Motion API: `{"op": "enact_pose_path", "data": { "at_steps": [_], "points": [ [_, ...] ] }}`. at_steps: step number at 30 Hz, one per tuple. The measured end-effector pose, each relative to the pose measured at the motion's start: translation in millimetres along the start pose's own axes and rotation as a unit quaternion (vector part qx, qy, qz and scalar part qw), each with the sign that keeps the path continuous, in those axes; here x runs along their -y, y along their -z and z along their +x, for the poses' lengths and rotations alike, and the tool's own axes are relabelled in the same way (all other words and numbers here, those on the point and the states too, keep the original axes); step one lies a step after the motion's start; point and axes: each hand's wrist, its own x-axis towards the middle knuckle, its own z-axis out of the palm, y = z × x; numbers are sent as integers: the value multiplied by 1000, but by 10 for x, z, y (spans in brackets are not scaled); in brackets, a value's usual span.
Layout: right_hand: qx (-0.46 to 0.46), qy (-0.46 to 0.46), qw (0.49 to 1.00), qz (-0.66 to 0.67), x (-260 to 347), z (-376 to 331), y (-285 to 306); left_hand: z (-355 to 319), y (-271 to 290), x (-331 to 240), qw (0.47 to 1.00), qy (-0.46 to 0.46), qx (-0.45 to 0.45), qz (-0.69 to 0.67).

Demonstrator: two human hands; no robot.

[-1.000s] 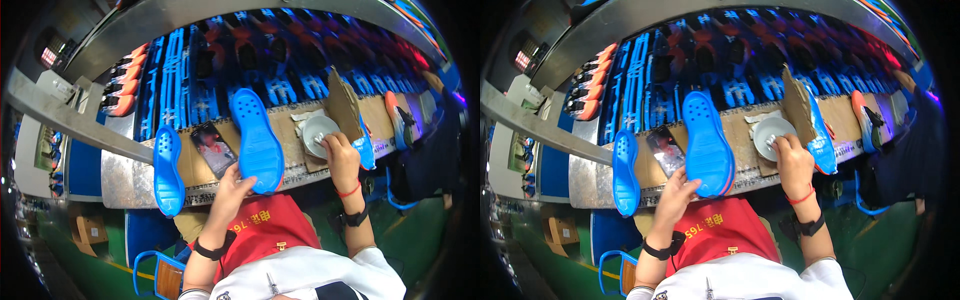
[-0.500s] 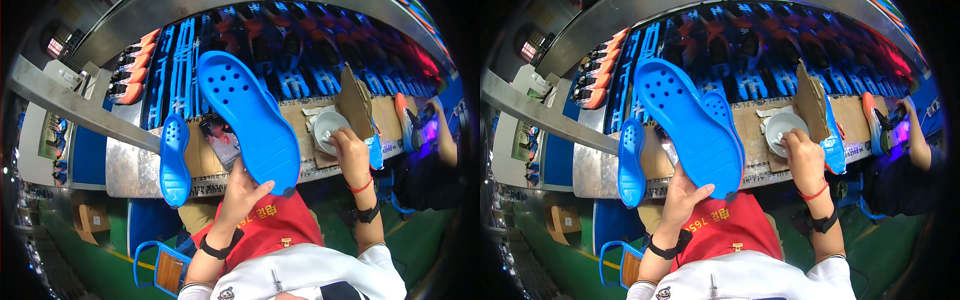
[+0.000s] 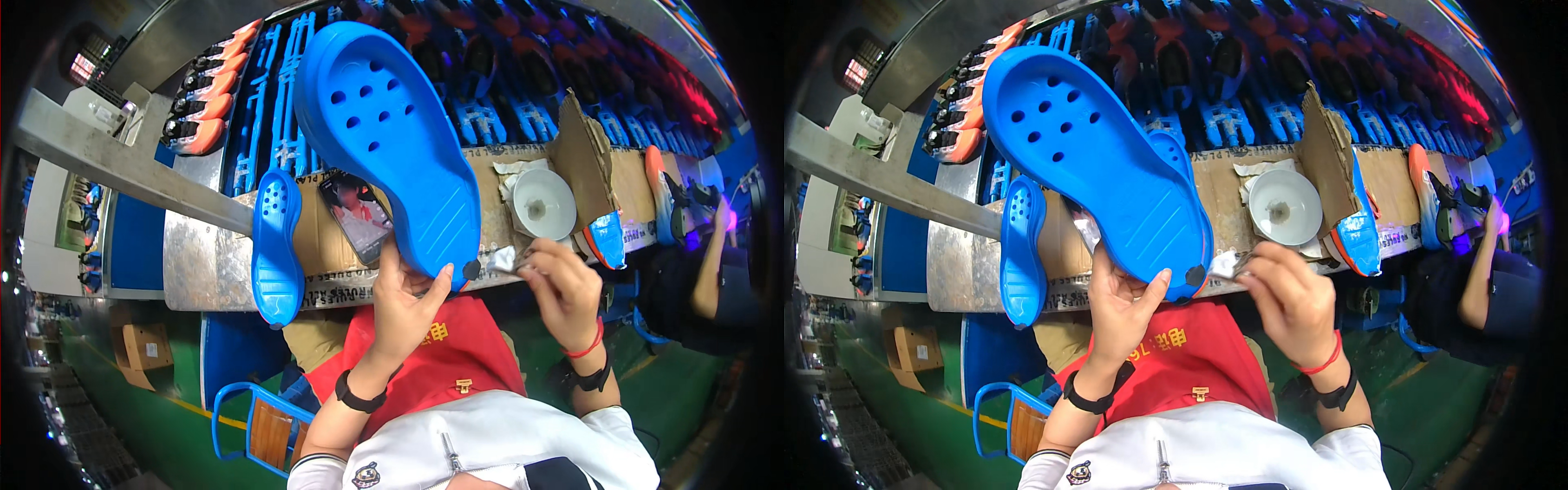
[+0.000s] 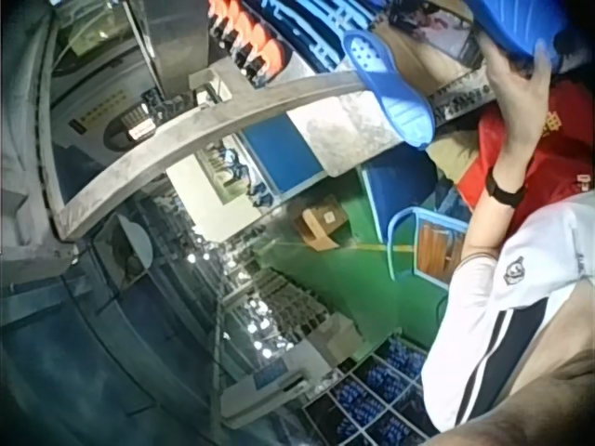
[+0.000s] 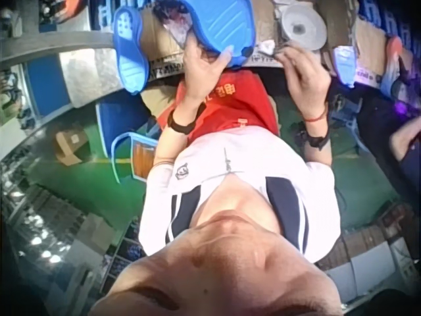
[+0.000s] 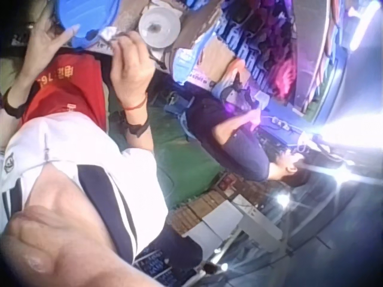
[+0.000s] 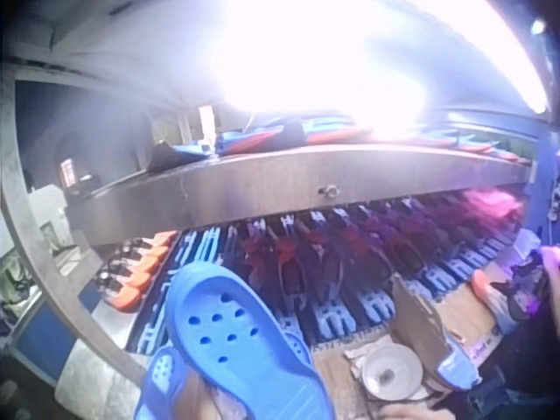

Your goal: Applying adhesive to the bottom of blue shoe insoles using a small tool.

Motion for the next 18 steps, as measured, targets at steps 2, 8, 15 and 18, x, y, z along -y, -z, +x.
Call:
{"op": "enact_pose_path", "data": {
  "at_steps": [2,8,15,18],
  "points": [
    [3,17,1000,12,56,-35,-66,-11,-14,8,999,-17,-10,34],
    [18,62,997,-30,99,0,-166,-56,-37,-22,998,-38,-24,46],
    [23,46,999,5,90,-12,-190,-67,-24,-12,998,-29,-25,42],
    [25,44,999,0,85,15,-192,-67,-26,-7,999,-32,-24,34]
  ]
}}
